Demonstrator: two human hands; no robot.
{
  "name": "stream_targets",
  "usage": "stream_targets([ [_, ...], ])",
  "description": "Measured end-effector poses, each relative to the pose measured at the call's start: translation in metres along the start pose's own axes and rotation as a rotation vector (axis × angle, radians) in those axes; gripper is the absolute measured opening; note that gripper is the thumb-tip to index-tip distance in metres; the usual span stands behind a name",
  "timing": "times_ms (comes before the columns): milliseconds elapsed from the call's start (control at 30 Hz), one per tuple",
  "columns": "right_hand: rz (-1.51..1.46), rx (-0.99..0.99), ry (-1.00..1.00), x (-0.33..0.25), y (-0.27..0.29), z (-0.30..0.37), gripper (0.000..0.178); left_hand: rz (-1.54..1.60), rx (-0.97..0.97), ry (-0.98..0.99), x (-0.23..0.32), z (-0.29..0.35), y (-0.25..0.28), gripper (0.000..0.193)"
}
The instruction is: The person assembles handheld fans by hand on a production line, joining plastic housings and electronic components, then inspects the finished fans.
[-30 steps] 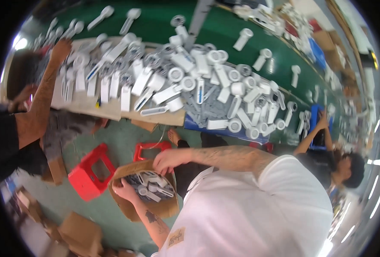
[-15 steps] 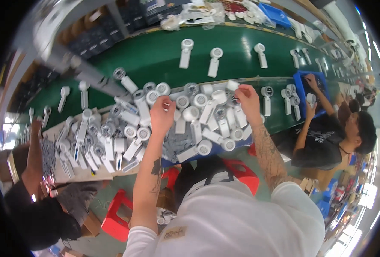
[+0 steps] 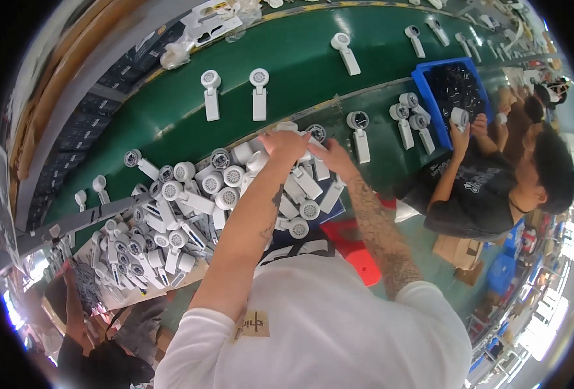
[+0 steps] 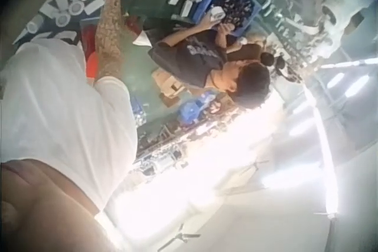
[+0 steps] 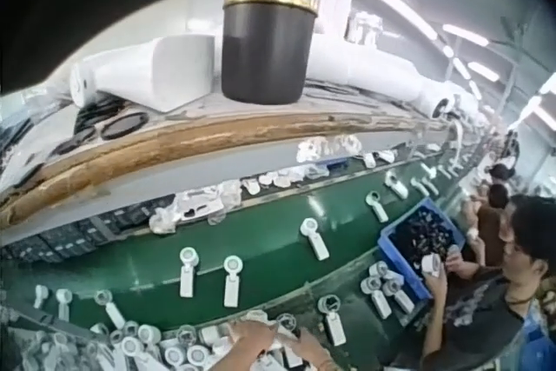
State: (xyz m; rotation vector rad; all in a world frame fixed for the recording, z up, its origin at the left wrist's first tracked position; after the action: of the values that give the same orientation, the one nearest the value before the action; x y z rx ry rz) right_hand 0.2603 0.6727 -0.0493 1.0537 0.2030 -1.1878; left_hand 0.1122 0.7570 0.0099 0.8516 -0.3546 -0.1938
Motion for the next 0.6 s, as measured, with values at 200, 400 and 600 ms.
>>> stream_targets([
  [200, -0.397, -0.374, -0.108, -0.008, -0.005, -0.008, 0.071, 0.320, -0.258, -0.074, -0.032, -0.070, -0.058, 0.077],
  [400, -0.406, -0.428, -0.170, 0.012, 0.009, -0.014, 0.063, 0.221, 0.308, -0.128, -0.001, 0.025, -0.012, 0.068],
  [600, -0.828, -0.496, -0.297, 0.007, 0.003, 0.021, 0.056, 0.828, 0.287, 0.041, 0.007, 0.103, -0.078, 0.053],
])
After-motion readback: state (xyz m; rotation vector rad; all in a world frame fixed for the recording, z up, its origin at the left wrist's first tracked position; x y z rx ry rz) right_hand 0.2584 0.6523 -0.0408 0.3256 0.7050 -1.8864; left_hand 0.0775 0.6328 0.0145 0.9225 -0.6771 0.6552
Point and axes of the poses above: each hand's wrist, its own z-axis away from the middle knuckle, its own y-axis out of the back of the hand, x = y × z, the point moved 4 cm from there along -z, towards the middle knuckle, and after that the axes turned 10 degrees about -y, right-handed, at the moved point
